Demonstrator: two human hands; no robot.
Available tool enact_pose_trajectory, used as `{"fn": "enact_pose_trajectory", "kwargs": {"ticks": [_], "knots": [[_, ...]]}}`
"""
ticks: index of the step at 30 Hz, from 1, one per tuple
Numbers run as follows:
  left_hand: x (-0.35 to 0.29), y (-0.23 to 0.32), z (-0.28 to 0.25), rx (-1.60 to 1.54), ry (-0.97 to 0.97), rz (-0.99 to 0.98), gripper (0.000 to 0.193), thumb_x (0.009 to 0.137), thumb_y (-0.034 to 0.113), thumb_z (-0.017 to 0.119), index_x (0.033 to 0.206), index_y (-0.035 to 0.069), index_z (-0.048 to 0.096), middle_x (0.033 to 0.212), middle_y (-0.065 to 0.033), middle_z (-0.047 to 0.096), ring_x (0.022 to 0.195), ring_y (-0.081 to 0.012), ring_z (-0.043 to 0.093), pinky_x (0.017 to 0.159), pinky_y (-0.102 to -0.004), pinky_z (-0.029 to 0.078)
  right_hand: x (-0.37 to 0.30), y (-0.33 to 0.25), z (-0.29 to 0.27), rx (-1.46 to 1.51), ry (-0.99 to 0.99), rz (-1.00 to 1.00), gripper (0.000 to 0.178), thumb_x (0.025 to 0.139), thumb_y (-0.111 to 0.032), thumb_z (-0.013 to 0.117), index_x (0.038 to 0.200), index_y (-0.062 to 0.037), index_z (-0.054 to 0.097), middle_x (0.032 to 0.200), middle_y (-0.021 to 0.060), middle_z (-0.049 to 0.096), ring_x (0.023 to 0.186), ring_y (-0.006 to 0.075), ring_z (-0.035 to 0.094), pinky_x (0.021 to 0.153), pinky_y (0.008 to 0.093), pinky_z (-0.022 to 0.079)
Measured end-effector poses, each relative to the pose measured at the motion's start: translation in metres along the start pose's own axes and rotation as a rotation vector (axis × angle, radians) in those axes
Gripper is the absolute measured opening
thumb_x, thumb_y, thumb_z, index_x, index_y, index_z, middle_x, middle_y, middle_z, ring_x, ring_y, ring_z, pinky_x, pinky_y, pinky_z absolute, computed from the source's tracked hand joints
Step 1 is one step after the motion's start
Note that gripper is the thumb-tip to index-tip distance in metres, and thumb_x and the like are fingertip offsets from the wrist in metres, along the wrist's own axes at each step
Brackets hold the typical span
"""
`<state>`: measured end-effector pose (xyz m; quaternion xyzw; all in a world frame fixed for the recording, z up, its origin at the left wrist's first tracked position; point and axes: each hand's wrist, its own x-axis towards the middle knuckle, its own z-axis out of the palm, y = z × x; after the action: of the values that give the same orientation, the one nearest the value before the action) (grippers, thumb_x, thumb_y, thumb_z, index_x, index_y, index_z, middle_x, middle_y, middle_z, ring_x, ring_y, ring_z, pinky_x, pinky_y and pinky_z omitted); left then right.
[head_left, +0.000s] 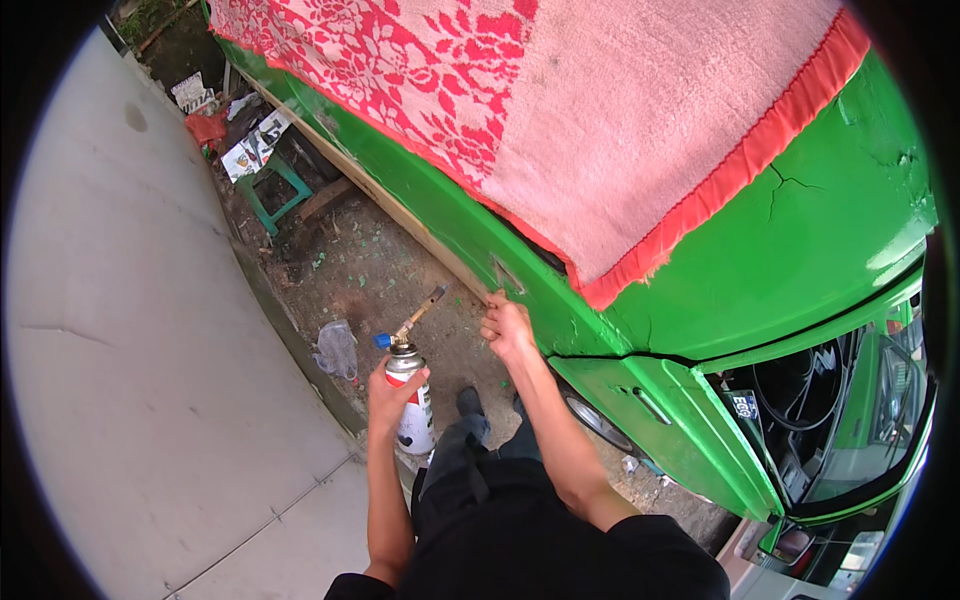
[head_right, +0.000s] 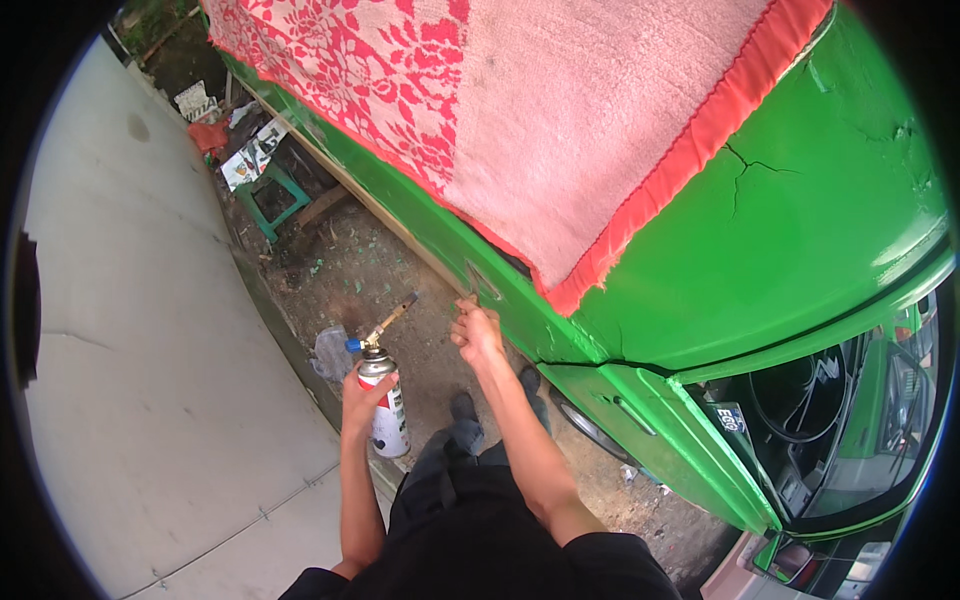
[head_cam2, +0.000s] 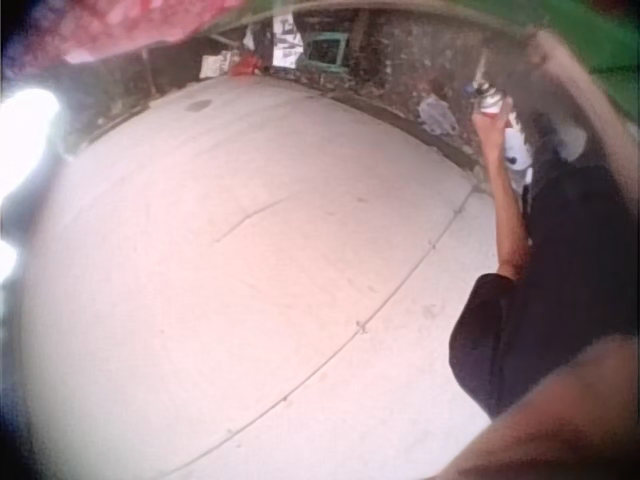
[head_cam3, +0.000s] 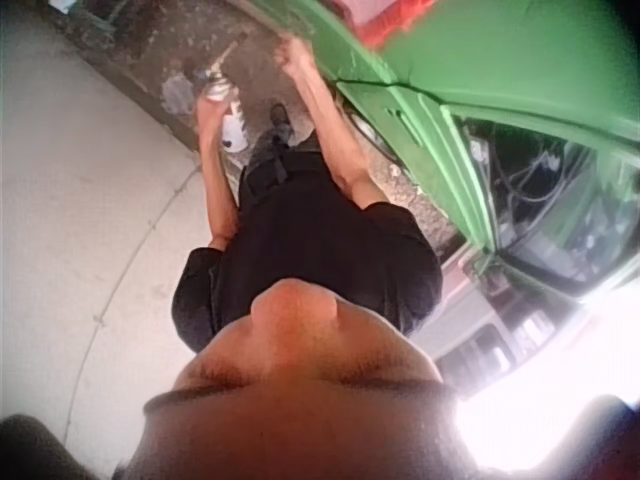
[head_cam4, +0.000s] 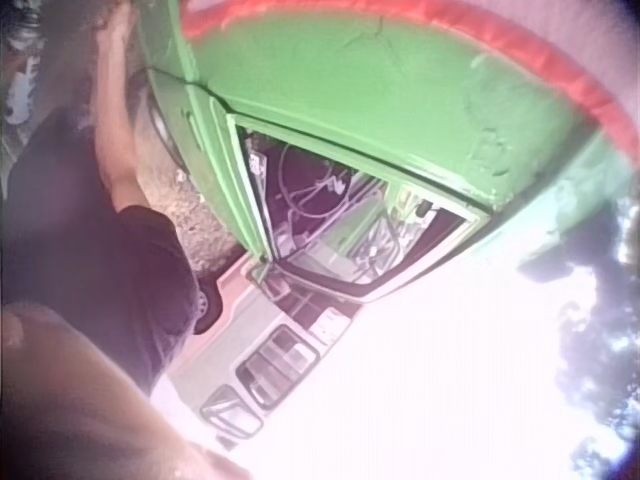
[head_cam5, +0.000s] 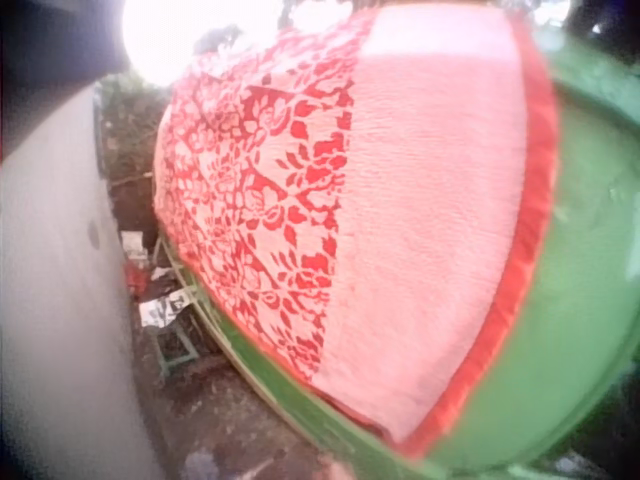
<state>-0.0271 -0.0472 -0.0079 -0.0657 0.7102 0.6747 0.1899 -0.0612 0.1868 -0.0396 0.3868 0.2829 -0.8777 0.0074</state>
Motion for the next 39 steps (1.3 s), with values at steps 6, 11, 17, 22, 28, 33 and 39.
{"fn": "enact_pose_trajectory", "kwargs": {"ticks": [6, 11, 17, 22, 28, 33, 39], "knots": [[-0.003, -0.004, 0.002, -0.041, -0.002, 0.014, 0.036, 0.078, 0.017, 0.084, 0.102, 0.001, 0.064, 0.087, -0.0055, 0.070, 0.075, -0.0115, 0.064, 0.070, -0.0282, 0.051, 0.009, 0.010, 0.003, 0.035, 0.034, 0.000, 0.024, 0.091, -0.006, 0.059, 0.076, -0.0134, 0.042, 0.054, -0.0068, 0.028, 0.038, 0.0057, 0.023, 0.036, 0.0260, 0.016], [-0.009, -0.006, 0.000, -0.030, 0.007, 0.027, 0.036, 0.078, 0.018, 0.085, 0.102, 0.001, 0.064, 0.087, -0.0054, 0.069, 0.074, -0.0111, 0.063, 0.069, -0.0281, 0.051, 0.018, -0.001, 0.005, -0.003, 0.055, 0.013, 0.023, 0.091, -0.005, 0.059, 0.077, -0.0140, 0.043, 0.055, -0.0063, 0.031, 0.038, 0.0061, 0.022, 0.036, 0.0256, 0.015], [-0.020, -0.007, 0.002, -0.007, 0.026, 0.017, 0.036, 0.078, 0.018, 0.084, 0.102, 0.001, 0.064, 0.087, -0.0045, 0.069, 0.073, -0.0105, 0.063, 0.068, -0.0278, 0.050, 0.009, -0.002, 0.002, 0.010, 0.018, 0.056, 0.023, 0.091, -0.006, 0.058, 0.076, -0.0142, 0.043, 0.053, -0.0073, 0.028, 0.038, 0.0057, 0.021, 0.036, 0.0249, 0.013], [-0.021, -0.012, 0.003, -0.012, 0.009, 0.029, 0.034, 0.078, 0.018, 0.084, 0.101, 0.001, 0.064, 0.086, -0.0042, 0.069, 0.073, -0.0103, 0.063, 0.068, -0.0279, 0.050, 0.024, 0.002, 0.016, -0.017, 0.050, 0.045, 0.022, 0.092, -0.007, 0.055, 0.076, -0.0150, 0.042, 0.054, -0.0074, 0.027, 0.038, 0.0055, 0.020, 0.036, 0.0250, 0.013], [-0.025, -0.009, 0.003, -0.030, 0.023, 0.043, 0.034, 0.079, 0.018, 0.083, 0.101, 0.001, 0.064, 0.086, -0.0045, 0.069, 0.073, -0.0106, 0.063, 0.068, -0.0280, 0.050, 0.030, -0.008, 0.006, -0.046, -0.036, 0.076, 0.023, 0.092, -0.007, 0.055, 0.076, -0.0150, 0.042, 0.054, -0.0070, 0.027, 0.039, 0.0055, 0.021, 0.036, 0.0252, 0.014], [-0.023, -0.011, 0.002, 0.004, 0.032, 0.017, 0.035, 0.078, 0.019, 0.084, 0.101, 0.001, 0.064, 0.085, -0.0050, 0.069, 0.073, -0.0109, 0.063, 0.068, -0.0280, 0.050, 0.021, 0.000, 0.006, -0.049, -0.025, 0.064, 0.023, 0.092, -0.007, 0.056, 0.076, -0.0147, 0.042, 0.055, -0.0065, 0.028, 0.039, 0.0055, 0.021, 0.036, 0.0253, 0.014], [-0.018, -0.004, 0.006, 0.010, 0.047, 0.020, 0.034, 0.078, 0.019, 0.084, 0.100, 0.001, 0.064, 0.085, -0.0052, 0.069, 0.073, -0.0112, 0.063, 0.067, -0.0281, 0.050, 0.030, -0.007, 0.012, -0.023, -0.009, 0.108, 0.024, 0.092, -0.008, 0.057, 0.076, -0.0146, 0.042, 0.054, -0.0070, 0.028, 0.038, 0.0054, 0.021, 0.036, 0.0255, 0.014]]}}
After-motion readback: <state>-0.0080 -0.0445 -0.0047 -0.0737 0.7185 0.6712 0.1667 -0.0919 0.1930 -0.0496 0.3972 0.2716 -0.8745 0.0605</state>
